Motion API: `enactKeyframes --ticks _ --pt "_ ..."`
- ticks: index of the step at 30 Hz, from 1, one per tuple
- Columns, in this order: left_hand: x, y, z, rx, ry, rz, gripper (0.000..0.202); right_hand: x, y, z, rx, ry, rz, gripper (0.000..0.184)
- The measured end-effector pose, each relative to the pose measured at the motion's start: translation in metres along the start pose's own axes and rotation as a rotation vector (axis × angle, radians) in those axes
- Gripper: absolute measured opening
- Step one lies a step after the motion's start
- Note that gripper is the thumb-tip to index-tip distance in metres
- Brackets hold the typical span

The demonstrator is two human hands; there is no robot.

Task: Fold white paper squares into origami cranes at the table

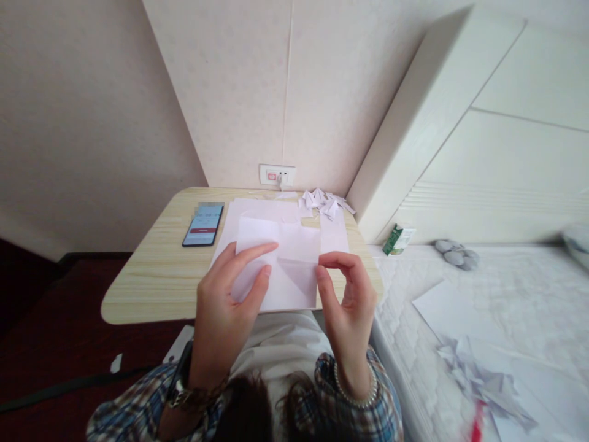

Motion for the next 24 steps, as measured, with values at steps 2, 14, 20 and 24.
enactKeyframes --ticks 2,14,20,24 --pt "-0.001 -0.001 0.003 0.028 -0.031 0.01 0.021 0.001 0.0 -0.001 0.003 0.025 -0.002 0.011" --pt "-0.002 -0.003 0.013 0.109 -0.127 0.011 0.021 0.0 0.005 0.001 0.009 0.037 0.142 0.02" --pt "0.001 -0.005 0.02 0.189 -0.213 -0.049 0.017 0.003 0.011 0.0 0.053 0.038 0.13 0.023" --pt "0.002 -0.008 0.023 0.212 -0.212 -0.058 0.019 0.001 0.01 -0.001 0.049 0.072 0.185 0.026"
Point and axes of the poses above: each hand's wrist, its own y-axis towards the middle knuckle, its own x-axis out of the back of the hand, z = x × y, the point moved 8 cm from there along y, towards the middle knuckle, and after that the axes turned 6 degrees about -x, right-handed, at the moved point
